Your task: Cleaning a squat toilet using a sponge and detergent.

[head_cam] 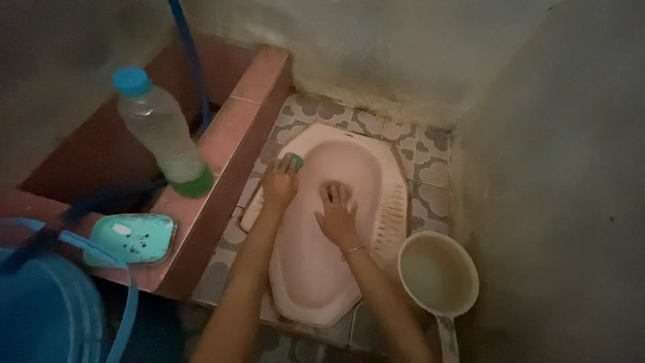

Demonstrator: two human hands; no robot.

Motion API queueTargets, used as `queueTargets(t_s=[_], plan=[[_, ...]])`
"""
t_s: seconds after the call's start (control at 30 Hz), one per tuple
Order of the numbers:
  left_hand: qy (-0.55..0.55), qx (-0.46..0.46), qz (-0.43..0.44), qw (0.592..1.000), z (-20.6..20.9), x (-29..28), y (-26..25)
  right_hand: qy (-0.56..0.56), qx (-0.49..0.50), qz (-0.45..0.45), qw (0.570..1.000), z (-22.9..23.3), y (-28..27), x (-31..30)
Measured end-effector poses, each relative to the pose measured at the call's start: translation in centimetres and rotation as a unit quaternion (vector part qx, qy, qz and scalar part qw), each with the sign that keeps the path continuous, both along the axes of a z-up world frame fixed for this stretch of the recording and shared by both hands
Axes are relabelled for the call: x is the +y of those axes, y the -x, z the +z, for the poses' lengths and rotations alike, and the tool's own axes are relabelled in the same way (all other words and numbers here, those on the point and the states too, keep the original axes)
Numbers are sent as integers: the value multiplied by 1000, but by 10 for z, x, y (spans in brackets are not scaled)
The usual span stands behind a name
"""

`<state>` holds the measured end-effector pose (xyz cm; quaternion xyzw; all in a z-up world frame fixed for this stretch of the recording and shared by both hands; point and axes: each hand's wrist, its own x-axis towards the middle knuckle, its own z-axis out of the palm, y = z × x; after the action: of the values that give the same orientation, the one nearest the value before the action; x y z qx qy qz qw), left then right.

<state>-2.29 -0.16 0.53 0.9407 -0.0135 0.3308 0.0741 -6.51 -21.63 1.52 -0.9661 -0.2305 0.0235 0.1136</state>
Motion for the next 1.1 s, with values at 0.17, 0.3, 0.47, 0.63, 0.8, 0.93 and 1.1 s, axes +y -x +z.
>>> queueTargets(t_s=[0.17,0.3,0.47,0.63,0.8,0.93,1.1], plan=[[28,0,0,1000,-5,4,40,13,-7,-14,1000,7,7,-13],[62,32,12,998,-15,6,76,6,-46,4,999,7,28,-25],[78,72,14,994,-3,13,146,39,-94,33,994,12,38,-36],[56,80,21,995,22,17,218,22,-94,29,995,35,44,-32],[54,86,24,995,30,13,244,-14,-50,16,999,57,59,-18],[60,74,21,995,30,7,237,-11,-89,36,995,27,46,-11],[53,86,16,995,7,4,201,-16,-108,44,993,36,58,-11]])
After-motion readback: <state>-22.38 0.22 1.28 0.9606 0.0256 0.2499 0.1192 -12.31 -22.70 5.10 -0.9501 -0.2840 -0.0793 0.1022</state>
